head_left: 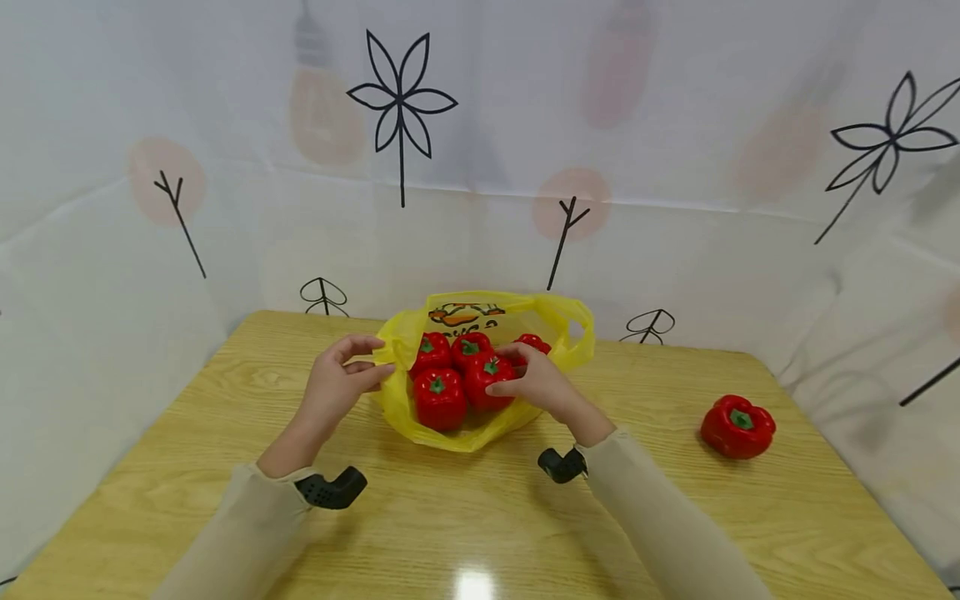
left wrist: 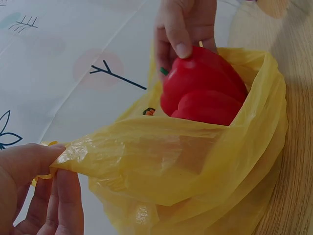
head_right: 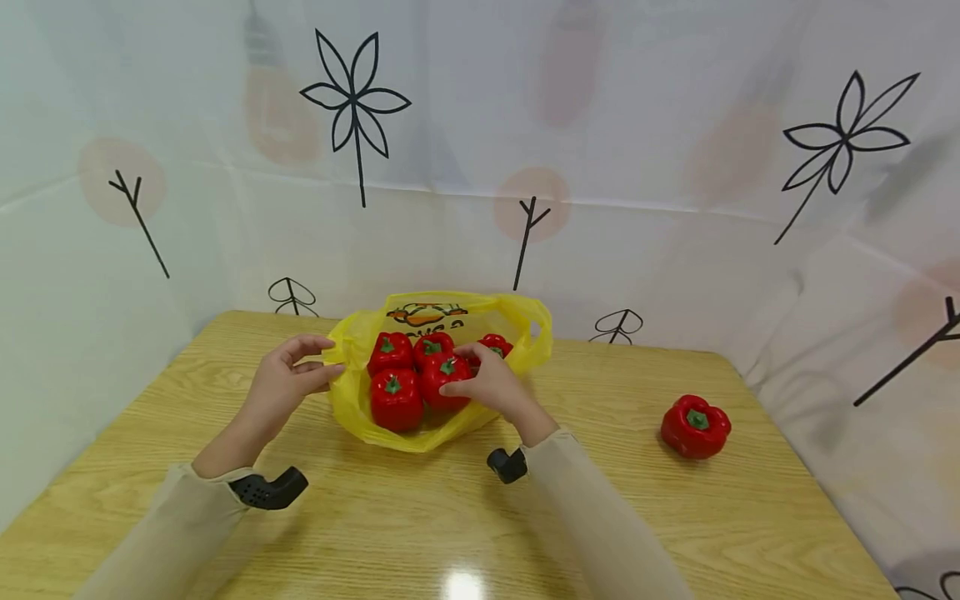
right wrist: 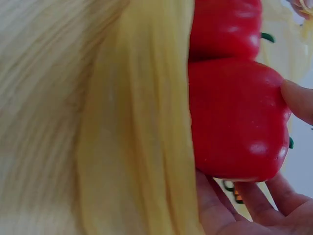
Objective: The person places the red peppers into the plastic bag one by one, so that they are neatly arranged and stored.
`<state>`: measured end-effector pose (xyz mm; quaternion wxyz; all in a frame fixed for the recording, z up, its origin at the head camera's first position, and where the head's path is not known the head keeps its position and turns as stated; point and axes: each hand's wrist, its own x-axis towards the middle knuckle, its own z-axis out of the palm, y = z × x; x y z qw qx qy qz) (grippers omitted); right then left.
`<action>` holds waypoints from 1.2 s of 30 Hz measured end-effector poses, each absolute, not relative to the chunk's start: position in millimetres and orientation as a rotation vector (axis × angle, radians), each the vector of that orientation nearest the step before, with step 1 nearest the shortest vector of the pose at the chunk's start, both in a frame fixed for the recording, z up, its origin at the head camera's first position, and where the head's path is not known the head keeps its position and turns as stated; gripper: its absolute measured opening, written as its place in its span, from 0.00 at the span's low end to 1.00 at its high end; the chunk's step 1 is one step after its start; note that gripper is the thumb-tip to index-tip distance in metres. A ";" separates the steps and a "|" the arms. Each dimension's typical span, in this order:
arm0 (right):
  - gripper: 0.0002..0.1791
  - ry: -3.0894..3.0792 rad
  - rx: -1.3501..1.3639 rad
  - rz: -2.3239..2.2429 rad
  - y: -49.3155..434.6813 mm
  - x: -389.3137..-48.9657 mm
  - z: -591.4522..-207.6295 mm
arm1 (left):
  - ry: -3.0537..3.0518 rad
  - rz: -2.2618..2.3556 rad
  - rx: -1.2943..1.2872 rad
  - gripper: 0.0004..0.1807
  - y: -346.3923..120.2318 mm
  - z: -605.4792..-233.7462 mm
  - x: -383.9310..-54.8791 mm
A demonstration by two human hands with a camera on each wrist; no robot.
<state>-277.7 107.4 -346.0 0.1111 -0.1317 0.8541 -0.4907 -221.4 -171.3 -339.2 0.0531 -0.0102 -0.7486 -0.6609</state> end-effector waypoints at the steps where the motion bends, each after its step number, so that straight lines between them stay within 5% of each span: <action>1: 0.33 2.501 -0.386 -1.447 107.9 -277.8 -348.5 | -2.277 -2.007 -0.033 0.21 -171.3 -339.4 -221.6; 36: 0.32 2.454 -0.509 -1.643 120.5 -265.7 -356.7 | -2.282 -2.010 -0.018 0.21 -168.8 -337.7 -221.3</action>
